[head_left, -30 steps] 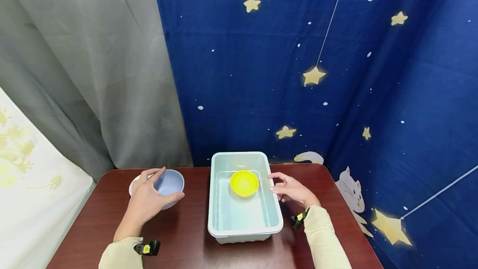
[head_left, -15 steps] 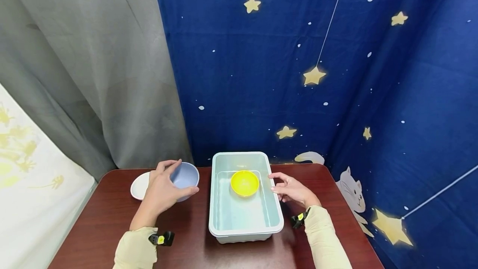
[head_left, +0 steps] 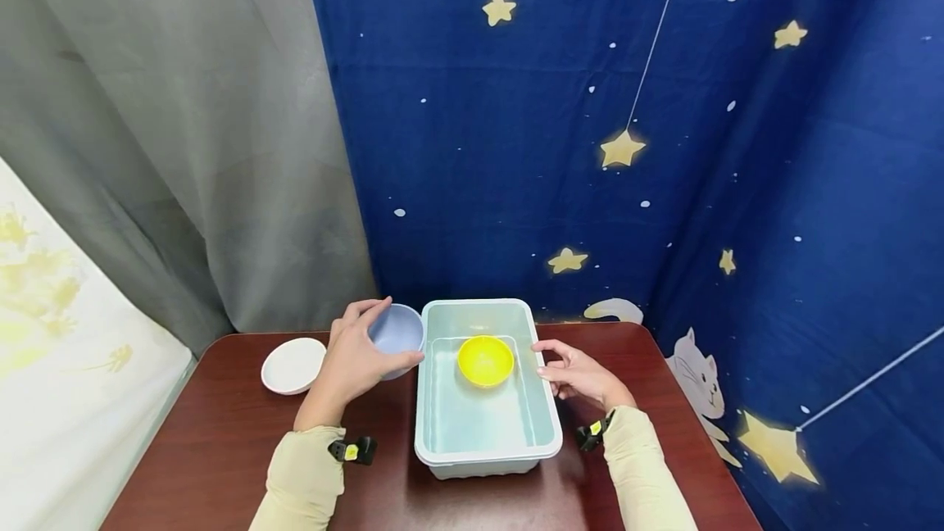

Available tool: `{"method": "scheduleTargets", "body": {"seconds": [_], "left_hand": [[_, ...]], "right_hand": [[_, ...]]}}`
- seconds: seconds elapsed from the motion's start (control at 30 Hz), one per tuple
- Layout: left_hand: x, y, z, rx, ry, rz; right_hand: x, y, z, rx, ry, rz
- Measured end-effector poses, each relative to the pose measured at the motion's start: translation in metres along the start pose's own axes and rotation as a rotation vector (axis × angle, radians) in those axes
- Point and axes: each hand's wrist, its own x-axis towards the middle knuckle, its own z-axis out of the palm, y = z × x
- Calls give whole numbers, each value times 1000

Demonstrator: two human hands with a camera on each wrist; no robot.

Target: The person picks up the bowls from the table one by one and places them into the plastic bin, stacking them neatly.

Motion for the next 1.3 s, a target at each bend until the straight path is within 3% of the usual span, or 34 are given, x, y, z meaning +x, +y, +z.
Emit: {"method": "scheduleTargets", "body": {"seconds": [0.2, 0.53, 0.97, 1.3], "left_hand": [[5, 13, 4, -23, -29, 27], [13, 35, 12, -43, -81, 14], [28, 57, 32, 20, -74, 10], [41, 69, 50, -59, -67, -32]], "right_hand": [[-3, 1, 0, -8, 18, 10], [0, 2, -1, -3, 8, 2], [-1, 1, 4, 3, 1, 2], [-1, 2, 1, 5, -3, -3]]}}
